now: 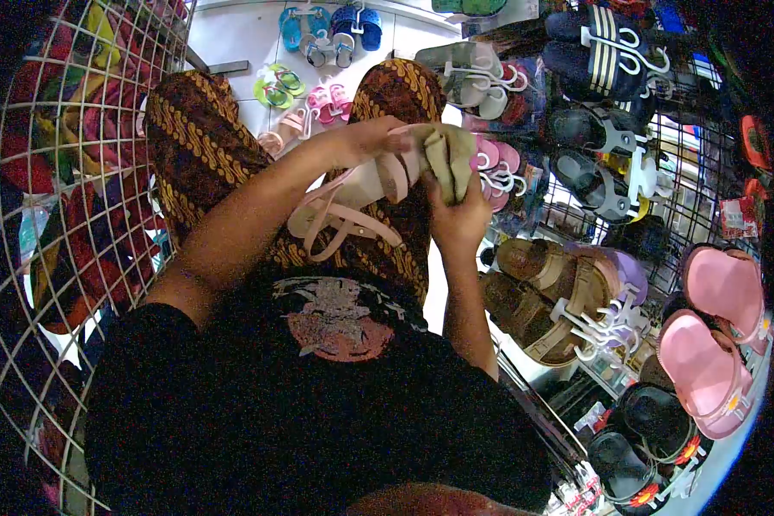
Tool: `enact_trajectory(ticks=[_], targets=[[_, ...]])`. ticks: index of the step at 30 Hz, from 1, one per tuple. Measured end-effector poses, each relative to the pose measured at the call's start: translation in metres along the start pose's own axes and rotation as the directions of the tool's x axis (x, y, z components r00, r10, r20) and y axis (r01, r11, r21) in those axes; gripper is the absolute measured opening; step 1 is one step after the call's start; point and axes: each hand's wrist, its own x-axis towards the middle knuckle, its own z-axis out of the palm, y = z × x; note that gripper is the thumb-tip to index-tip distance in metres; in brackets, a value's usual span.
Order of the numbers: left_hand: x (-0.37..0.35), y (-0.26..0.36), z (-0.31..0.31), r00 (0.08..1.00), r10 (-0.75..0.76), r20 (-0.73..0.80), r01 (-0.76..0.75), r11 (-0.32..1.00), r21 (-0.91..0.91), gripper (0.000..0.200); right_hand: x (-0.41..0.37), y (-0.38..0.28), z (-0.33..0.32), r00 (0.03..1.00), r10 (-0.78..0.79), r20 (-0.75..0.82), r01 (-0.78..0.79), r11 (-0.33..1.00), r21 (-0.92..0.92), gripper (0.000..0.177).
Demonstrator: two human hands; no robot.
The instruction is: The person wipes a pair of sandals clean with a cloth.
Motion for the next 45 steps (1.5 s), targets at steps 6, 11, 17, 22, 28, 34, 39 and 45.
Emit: enact_trajectory(ticks=[6, 11, 17, 22, 28, 34, 39, 45], targets=[[0.003, -0.023, 0.004, 0.987, 0.108, -0.118, -0.116, 0.991, -0.064, 0.060, 0.015, -0.005, 0.004, 0.999, -0.012, 0.049, 0.013, 1.000, -0.023, 0.052], [0.002, 0.005, 0.004, 0.997, 0.077, -0.009, -0.077, 0.997, 0.002, 0.065, 0.005, 0.004, 0.006, 1.000, -0.005, -0.006, 0.004, 0.999, -0.048, 0.051], [-0.003, -0.009, 0.002, 0.995, 0.079, 0.054, -0.065, 0.971, -0.230, 0.073, 0.016, -0.008, 0.005, 0.999, 0.025, 0.046, -0.022, 0.998, -0.054, 0.055], [-0.002, -0.013, -0.001, 1.000, -0.004, 0.001, 0.004, 1.000, 0.012, 0.079, 0.002, 0.004, 0.000, 0.998, 0.040, 0.049, -0.040, 0.999, 0.008, 0.051], [-0.009, -0.020, 0.006, 0.998, 0.060, -0.018, -0.062, 0.994, -0.086, 0.074, 0.031, -0.034, -0.006, 0.998, -0.001, 0.068, 0.006, 0.998, -0.069, 0.047], [-0.002, -0.014, 0.002, 0.982, -0.175, -0.077, 0.096, 0.799, -0.594, 0.087, 0.031, 0.006, -0.004, 0.967, 0.215, -0.136, -0.228, 0.970, -0.084, 0.054], [-0.016, 0.030, -0.002, 0.939, -0.210, -0.273, -0.069, 0.663, -0.745, 0.076, 0.009, 0.026, 0.004, 0.983, 0.177, -0.044, -0.166, 0.968, 0.191, 0.056], [-0.005, 0.035, -0.014, 0.865, -0.197, -0.462, -0.341, 0.445, -0.828, 0.066, 0.002, 0.042, 0.031, 0.992, 0.089, -0.092, -0.086, 0.996, 0.031, 0.053]])
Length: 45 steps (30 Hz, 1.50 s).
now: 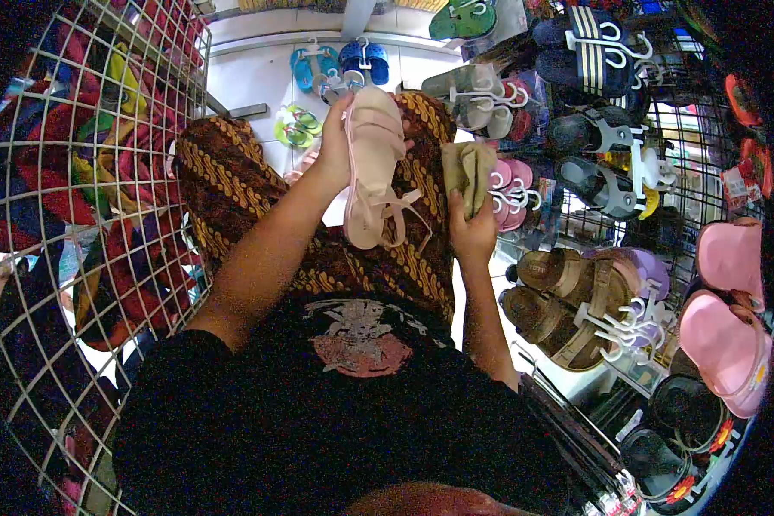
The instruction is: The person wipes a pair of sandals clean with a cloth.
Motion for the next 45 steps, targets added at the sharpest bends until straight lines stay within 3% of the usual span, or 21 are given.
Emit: enact_trajectory(ticks=[3, 4, 7, 8, 10, 11, 12, 15, 19, 20, 23, 26, 30, 33, 38, 40, 41, 42, 43, 44, 45], targets=[[0.007, -0.004, -0.010, 0.999, -0.038, -0.002, 0.038, 0.999, 0.021, 0.066, 0.006, -0.023, -0.005, 0.978, 0.167, 0.128, -0.137, 0.967, -0.216, 0.056], [0.004, -0.004, -0.009, 0.998, -0.046, 0.039, 0.045, 0.999, 0.011, 0.062, 0.005, -0.015, 0.004, 0.996, 0.077, 0.045, -0.066, 0.974, -0.216, 0.055], [0.010, -0.006, -0.017, 0.999, 0.014, 0.053, -0.025, 0.976, 0.215, 0.057, 0.004, -0.010, 0.013, 0.998, 0.058, -0.013, -0.060, 0.973, -0.225, 0.054], [0.009, -0.009, -0.020, 0.995, 0.096, -0.018, -0.086, 0.950, 0.300, 0.052, 0.004, -0.011, 0.012, 0.997, 0.077, 0.005, -0.074, 0.979, -0.189, 0.053], [0.018, -0.008, -0.052, 0.973, 0.224, -0.059, -0.113, 0.681, 0.724, 0.050, 0.004, -0.015, 0.008, 0.993, 0.112, 0.036, -0.107, 0.987, -0.118, 0.053], [0.021, -0.006, -0.061, 0.955, 0.294, -0.051, -0.101, 0.478, 0.873, 0.049, 0.004, -0.016, 0.006, 0.990, 0.127, 0.053, -0.122, 0.989, -0.084, 0.053], [0.001, -0.001, -0.036, 0.959, 0.271, -0.079, -0.036, 0.393, 0.919, 0.045, 0.004, -0.016, 0.005, 0.990, 0.132, 0.049, -0.129, 0.990, -0.047, 0.053], [-0.016, -0.002, -0.021, 0.983, 0.041, -0.182, 0.075, 0.806, 0.588, 0.037, 0.003, -0.012, 0.006, 0.993, 0.119, 0.010, -0.119, 0.993, 0.012, 0.055], [-0.023, -0.012, -0.025, 0.961, 0.147, -0.233, 0.058, 0.717, 0.694, 0.028, 0.003, 0.005, 0.015, 0.995, 0.035, -0.090, -0.037, 0.999, -0.024, 0.059], [-0.022, -0.012, -0.035, 0.976, 0.106, -0.192, 0.057, 0.722, 0.690, 0.025, 0.003, 0.007, 0.016, 0.994, 0.020, -0.108, -0.024, 0.999, -0.038, 0.059], [-0.027, -0.006, -0.050, 0.998, 0.049, -0.044, -0.001, 0.680, 0.733, 0.034, 0.003, 0.002, 0.009, 0.996, 0.019, -0.092, -0.016, 0.999, 0.032, 0.062], [-0.046, -0.005, -0.042, 0.980, 0.143, -0.137, 0.027, 0.588, 0.809, 0.048, 0.004, 0.011, 0.015, 0.995, 0.016, -0.099, -0.009, 0.998, 0.063, 0.064], [-0.058, -0.011, -0.035, 0.976, 0.107, -0.189, 0.075, 0.652, 0.754, 0.056, 0.003, 0.014, 0.016, 0.995, 0.102, 0.003, -0.102, 0.993, 0.060, 0.065], [-0.060, -0.014, -0.031, 0.967, 0.126, -0.221, 0.087, 0.654, 0.752, 0.053, 0.002, 0.022, 0.020, 0.997, 0.058, -0.044, -0.055, 0.997, 0.048, 0.067], [-0.058, -0.008, -0.007, 0.982, 0.038, -0.186, 0.088, 0.777, 0.624, 0.050, 0.008, 0.036, 0.027, 0.996, -0.022, -0.091, 0.034, 0.992, 0.125, 0.047], [-0.061, -0.006, 0.015, 0.976, 0.075, -0.205, 0.074, 0.771, 0.632, 0.049, 0.024, 0.050, 0.026, 0.993, 0.086, 0.084, -0.099, 0.980, 0.172, 0.046], [-0.063, -0.005, 0.023, 0.973, 0.097, -0.211, 0.062, 0.767, 0.639, 0.049, 0.026, 0.054, 0.014, 0.935, 0.154, 0.319, -0.294, 0.840, 0.456, 0.048], [-0.065, -0.003, 0.026, 0.976, 0.112, -0.189, 0.040, 0.754, 0.655, 0.047, 0.029, 0.048, -0.004, 0.818, 0.213, 0.533, -0.541, 0.597, 0.592, 0.053], [-0.067, 0.000, 0.031, 0.976, 0.105, -0.192, 0.041, 0.772, 0.634, 0.046, 0.029, 0.016, -0.031, 0.753, 0.071, 0.655, -0.652, 0.214, 0.727, 0.056], [-0.070, 0.004, 0.038, 0.975, 0.095, -0.199, 0.048, 0.789, 0.613, 0.045, 0.027, -0.008, -0.041, 0.727, -0.076, 0.682, -0.686, -0.079, 0.723, 0.057], [-0.072, 0.006, 0.042, 0.975, 0.080, -0.207, 0.060, 0.802, 0.594, 0.045, 0.024, -0.028, -0.039, 0.703, -0.115, 0.702, -0.708, -0.208, 0.675, 0.057]])
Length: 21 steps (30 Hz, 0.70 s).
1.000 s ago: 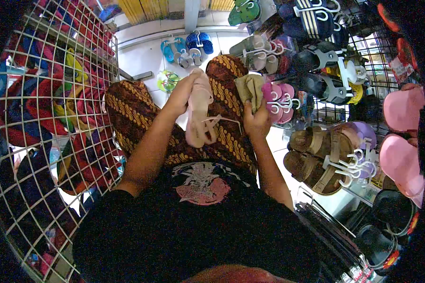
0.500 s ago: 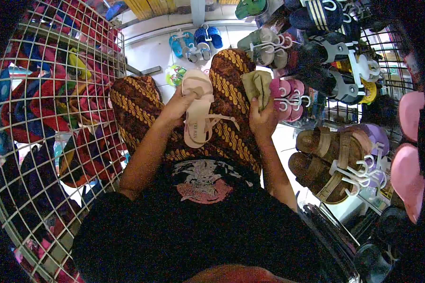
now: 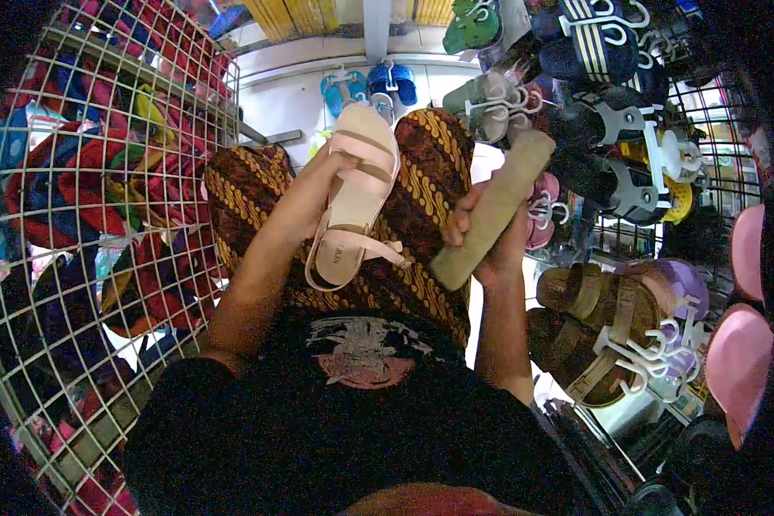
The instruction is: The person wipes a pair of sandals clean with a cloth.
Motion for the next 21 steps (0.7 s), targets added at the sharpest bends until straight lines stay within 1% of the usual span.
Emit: enact_trajectory(ticks=[2, 3, 4, 5, 6, 7, 9, 10, 11, 12, 13, 15, 17, 18, 19, 20, 21], targets=[[-0.001, 0.007, 0.000, 0.997, -0.046, 0.061, 0.048, 0.999, -0.021, 0.044, 0.010, 0.018, 0.030, 0.996, 0.050, 0.078, -0.069, 0.961, 0.266, 0.058], [-0.005, 0.009, 0.003, 0.994, -0.077, 0.082, 0.081, 0.996, -0.047, 0.044, 0.020, 0.036, 0.029, 0.995, 0.060, 0.083, -0.079, 0.965, 0.250, 0.057], [-0.006, 0.013, 0.004, 0.989, -0.108, 0.103, 0.116, 0.991, -0.071, 0.044, 0.036, 0.058, 0.013, 0.994, 0.070, 0.089, -0.089, 0.968, 0.235, 0.056], [0.001, 0.006, -0.005, 0.994, -0.048, 0.097, 0.043, 0.998, 0.051, 0.043, 0.061, 0.082, -0.016, 0.944, -0.010, 0.331, -0.029, 0.993, 0.114, 0.056], [0.006, -0.006, -0.006, 0.998, 0.063, 0.000, -0.062, 0.984, 0.166, 0.043, 0.071, 0.104, -0.013, 0.999, -0.047, 0.024, 0.042, 0.986, 0.164, 0.057], [0.003, -0.011, -0.003, 0.977, 0.173, -0.122, -0.109, 0.905, 0.412, 0.043, 0.072, 0.104, -0.013, 0.992, -0.083, 0.099, 0.067, 0.986, 0.151, 0.059], [0.004, -0.020, -0.004, 0.920, 0.374, -0.117, -0.246, 0.783, 0.571, 0.046, 0.073, 0.098, -0.018, 0.969, -0.066, 0.240, 0.035, 0.991, 0.132, 0.058], [0.004, -0.024, -0.005, 0.876, 0.468, -0.112, -0.293, 0.703, 0.648, 0.048, 0.073, 0.095, -0.020, 0.953, -0.018, 0.304, -0.019, 0.993, 0.117, 0.055], [0.012, -0.033, -0.018, 0.737, 0.674, -0.047, -0.347, 0.437, 0.830, 0.044, 0.080, 0.095, -0.020, 0.888, -0.128, 0.443, 0.054, 0.983, 0.176, 0.056], [0.019, -0.042, -0.029, 0.567, 0.820, 0.080, -0.325, 0.134, 0.936, 0.039, 0.078, 0.097, -0.019, 0.889, -0.122, 0.441, 0.031, 0.978, 0.206, 0.055], [0.009, -0.030, -0.018, 0.662, 0.748, -0.039, -0.295, 0.308, 0.905, 0.036, 0.077, 0.098, -0.019, 0.890, -0.114, 0.442, 0.010, 0.973, 0.231, 0.055], [-0.012, -0.005, -0.001, 0.819, 0.525, -0.233, -0.177, 0.617, 0.767, 0.031, 0.075, 0.099, -0.018, 0.891, -0.100, 0.442, -0.031, 0.960, 0.280, 0.054], [-0.013, -0.005, -0.014, 0.838, 0.543, -0.052, -0.291, 0.526, 0.799, 0.030, 0.075, 0.100, -0.019, 0.974, -0.084, 0.210, 0.019, 0.956, 0.294, 0.052], [-0.014, -0.002, -0.013, 0.838, 0.545, 0.041, -0.350, 0.477, 0.806, 0.030, 0.077, 0.101, -0.019, 0.993, -0.076, 0.089, 0.046, 0.954, 0.298, 0.052], [-0.020, -0.002, -0.007, 0.805, 0.586, 0.093, -0.410, 0.437, 0.801, 0.024, 0.077, 0.095, -0.026, 0.961, -0.039, 0.275, -0.016, 0.981, 0.194, 0.051], [-0.025, -0.001, 0.000, 0.820, 0.568, 0.069, -0.416, 0.509, 0.754, 0.021, 0.078, 0.097, -0.028, 0.969, -0.045, 0.241, -0.007, 0.977, 0.213, 0.053], [-0.029, -0.001, 0.005, 0.837, 0.545, 0.047, -0.416, 0.579, 0.701, 0.018, 0.073, 0.092, -0.016, 0.978, -0.051, 0.205, 0.002, 0.973, 0.232, 0.055]])
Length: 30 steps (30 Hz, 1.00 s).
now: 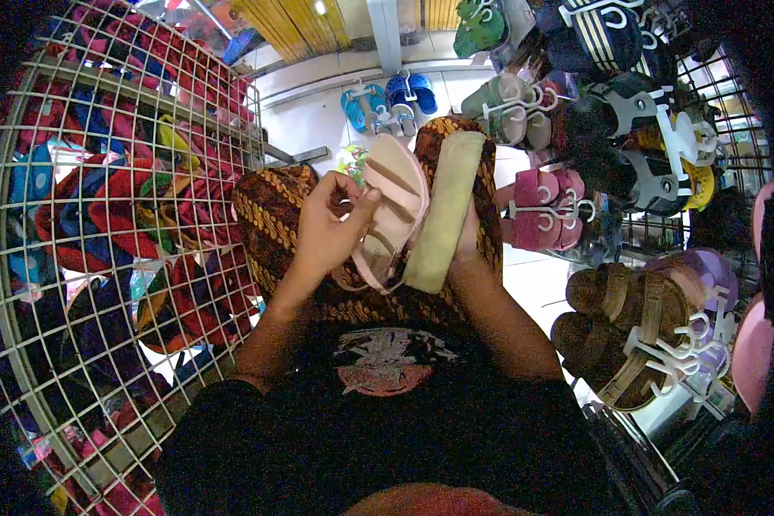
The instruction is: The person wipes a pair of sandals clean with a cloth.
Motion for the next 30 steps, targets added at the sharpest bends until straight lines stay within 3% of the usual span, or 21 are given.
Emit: enact_trajectory(ticks=[1, 4, 5, 6, 9, 10, 13, 15, 16, 18, 20, 22, 24, 26, 27, 29, 30], targets=[[-0.003, 0.002, 0.001, 0.999, -0.037, 0.006, 0.037, 0.996, -0.080, 0.016, -0.003, -0.003, 0.019, 0.999, -0.012, -0.037, 0.013, 1.000, 0.017, 0.057], [-0.004, -0.009, -0.013, 0.945, 0.250, 0.213, -0.277, 0.955, 0.109, 0.017, -0.012, -0.013, 0.073, 0.988, -0.044, -0.148, 0.053, 0.997, 0.062, 0.064], [-0.003, -0.010, -0.015, 0.888, 0.355, 0.293, -0.413, 0.896, 0.166, 0.021, -0.006, -0.009, 0.053, 0.995, -0.061, -0.084, 0.069, 0.993, 0.100, 0.067], [0.001, -0.014, -0.020, 0.841, 0.291, 0.456, -0.405, 0.898, 0.174, 0.041, -0.001, -0.005, 0.033, 0.997, -0.077, -0.019, 0.079, 0.987, 0.140, 0.070], [-0.002, -0.004, -0.013, 0.787, 0.335, 0.518, -0.533, 0.792, 0.298, 0.054, 0.001, -0.002, 0.016, 0.981, -0.092, -0.170, 0.085, 0.995, -0.048, 0.051], [-0.001, -0.010, -0.017, 0.746, 0.298, 0.595, -0.547, 0.784, 0.294, 0.071, 0.001, -0.002, 0.017, 0.986, -0.098, -0.133, 0.093, 0.995, -0.037, 0.052], [0.002, -0.003, -0.008, 0.735, 0.334, 0.590, -0.595, 0.735, 0.326, 0.085, -0.008, -0.009, 0.047, 0.997, -0.047, 0.064, 0.040, 0.993, 0.114, 0.065], [0.004, -0.005, -0.005, 0.744, 0.238, 0.624, -0.572, 0.710, 0.411, 0.094, 0.009, -0.006, 0.032, 0.996, -0.013, -0.086, 0.014, 1.000, 0.001, 0.048], [0.005, -0.007, -0.003, 0.748, 0.189, 0.637, -0.560, 0.694, 0.452, 0.099, 0.008, -0.006, 0.037, 0.996, 0.003, -0.084, -0.003, 1.000, 0.009, 0.049], [0.006, -0.008, 0.001, 0.727, 0.282, 0.626, -0.610, 0.683, 0.402, 0.104, -0.005, -0.011, 0.072, 0.991, 0.034, -0.131, -0.024, 0.997, 0.080, 0.053], [0.010, -0.015, 0.005, 0.672, 0.362, 0.646, -0.676, 0.655, 0.337, 0.109, 0.000, -0.004, 0.053, 0.995, 0.051, -0.090, -0.052, 0.999, -0.011, 0.054], [0.014, -0.021, 0.006, 0.682, 0.405, 0.609, -0.671, 0.678, 0.300, 0.111, 0.002, 0.001, 0.038, 0.996, 0.074, -0.053, -0.079, 0.992, -0.101, 0.056], [0.020, -0.033, 0.009, 0.724, 0.432, 0.537, -0.628, 0.734, 0.256, 0.115, -0.003, 0.000, 0.028, 0.969, 0.248, -0.015, -0.242, 0.932, -0.270, 0.056], [0.025, -0.055, 0.004, 0.826, 0.337, 0.451, -0.367, 0.930, -0.023, 0.105, -0.010, 0.007, 0.031, 0.934, 0.352, -0.058, -0.347, 0.859, -0.375, 0.054], [0.029, -0.067, -0.001, 0.867, 0.284, 0.411, -0.272, 0.958, -0.089, 0.103, -0.012, 0.011, 0.034, 0.923, 0.370, -0.108, -0.381, 0.835, -0.398, 0.052], [0.041, -0.089, -0.013, 0.921, 0.195, 0.337, -0.148, 0.976, -0.160, 0.098, 0.002, 0.024, -0.005, 0.930, 0.363, 0.054, -0.301, 0.839, -0.453, 0.053], [0.048, -0.100, -0.018, 0.936, 0.168, 0.309, -0.127, 0.981, -0.148, 0.095, 0.000, 0.017, 0.010, 0.927, 0.367, 0.074, -0.331, 0.895, -0.298, 0.054]])
